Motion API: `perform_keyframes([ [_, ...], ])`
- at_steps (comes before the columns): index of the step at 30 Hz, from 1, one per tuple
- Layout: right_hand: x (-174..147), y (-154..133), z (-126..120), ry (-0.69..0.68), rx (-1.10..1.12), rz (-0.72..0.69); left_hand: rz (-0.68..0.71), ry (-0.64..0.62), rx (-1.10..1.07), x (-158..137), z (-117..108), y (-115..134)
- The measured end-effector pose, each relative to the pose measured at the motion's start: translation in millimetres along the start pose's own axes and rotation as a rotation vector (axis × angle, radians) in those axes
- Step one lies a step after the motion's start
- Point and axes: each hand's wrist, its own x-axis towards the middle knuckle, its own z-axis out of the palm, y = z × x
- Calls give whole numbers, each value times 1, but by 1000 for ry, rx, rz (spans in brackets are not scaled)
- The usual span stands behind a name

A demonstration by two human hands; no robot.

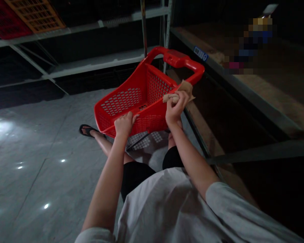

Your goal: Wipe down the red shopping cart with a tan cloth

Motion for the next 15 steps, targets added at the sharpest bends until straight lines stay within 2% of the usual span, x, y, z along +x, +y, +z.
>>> perform_keyframes([
  [2,-30,5,3,56,1,155,-9,-3,-10,-4,-4,3],
  [4,-41,11,7,97,27,280,45,-31,-57,-7,-11,1],
  [6,-29,17,15,131,88,318,158,-67,-143,-9,-18,-10],
  [8,-4,20,26,141,146,270,231,-74,-203,-13,-23,-28],
  [10,15,16,38,104,162,205,176,-88,-198,-18,-23,-47],
  [12,12,2,48,41,158,192,67,-142,-187,-21,-20,-62],
  [15,-40,-39,52,-100,180,265,14,-184,-207,-22,-11,-66],
])
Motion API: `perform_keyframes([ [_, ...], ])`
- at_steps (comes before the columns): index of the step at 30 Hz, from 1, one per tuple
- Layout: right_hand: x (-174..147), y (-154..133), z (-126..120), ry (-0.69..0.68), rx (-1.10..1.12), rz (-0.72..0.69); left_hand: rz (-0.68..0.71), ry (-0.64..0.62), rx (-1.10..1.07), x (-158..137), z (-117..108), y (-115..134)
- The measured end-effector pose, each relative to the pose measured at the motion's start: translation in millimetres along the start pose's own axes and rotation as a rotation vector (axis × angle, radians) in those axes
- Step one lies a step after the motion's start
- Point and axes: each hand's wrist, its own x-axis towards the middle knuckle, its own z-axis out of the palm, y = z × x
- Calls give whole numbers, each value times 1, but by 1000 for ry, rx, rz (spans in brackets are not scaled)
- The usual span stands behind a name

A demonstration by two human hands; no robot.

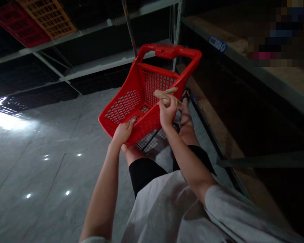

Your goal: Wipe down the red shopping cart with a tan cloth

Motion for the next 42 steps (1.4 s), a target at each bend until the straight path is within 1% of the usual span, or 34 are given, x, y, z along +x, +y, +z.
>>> perform_keyframes([
  [4,-110,-34,6,-303,30,133,24,63,58,8,6,9],
  [5,-129,-38,6,-363,32,172,29,68,57,11,7,11],
  [6,-141,-40,6,-402,35,207,34,69,51,13,7,12],
  [7,-145,-39,6,-419,39,234,36,69,43,15,6,13],
  [8,-140,-35,6,-410,47,245,37,70,36,17,6,13],
  [9,-127,-28,8,-376,55,240,36,72,32,19,7,14],
  [10,-105,-20,10,-311,57,223,36,73,29,20,7,14],
  [13,-14,8,18,-37,29,152,38,74,11,19,9,17],
  [14,15,15,22,10,24,125,40,73,5,18,10,18],
  [15,39,20,25,15,23,97,40,72,0,16,11,19],
  [16,53,23,29,7,18,82,35,70,-4,15,11,19],
  [17,57,24,31,-24,11,73,28,69,-8,14,12,20],
  [18,49,22,33,-66,4,72,19,71,-13,14,12,21],
  [19,29,19,32,-118,-1,77,11,75,-21,14,12,21],
  [20,1,15,30,-177,-6,89,5,82,-31,14,12,21],
  [22,-71,6,21,-310,20,124,-2,101,-60,15,12,20],
  [24,-137,-1,8,-373,34,191,-19,115,-100,16,12,19],
  [25,-160,-3,3,-383,39,219,-29,121,-124,16,12,18],
  [26,-173,-5,0,-376,49,254,-38,126,-151,17,12,17],
  [27,-176,-7,-1,-361,59,282,-43,131,-181,17,13,16],
  [28,-170,-11,-1,-343,71,306,-44,136,-212,16,13,16],
  [30,-138,-22,4,-297,103,306,-47,141,-275,16,15,14],
  [32,-99,-41,11,-253,139,230,-60,134,-336,15,17,14],
  [33,-84,-50,14,-245,159,179,-71,131,-368,15,18,14],
  [34,-75,-58,16,-248,179,132,-81,127,-402,15,19,14],
  [35,-75,-64,17,-261,195,100,-92,125,-436,15,20,15],
  [36,-82,-65,16,-279,204,92,-105,127,-472,15,20,15],
  [37,-97,-63,13,-295,204,109,-121,133,-504,15,21,16],
  [39,-139,-48,4,-317,172,204,-157,149,-557,15,22,17],
  [40,-161,-38,-2,-322,139,274,-170,153,-582,16,23,16],
  [42,-196,-23,-10,-358,120,349,-180,143,-635,18,23,15],
])
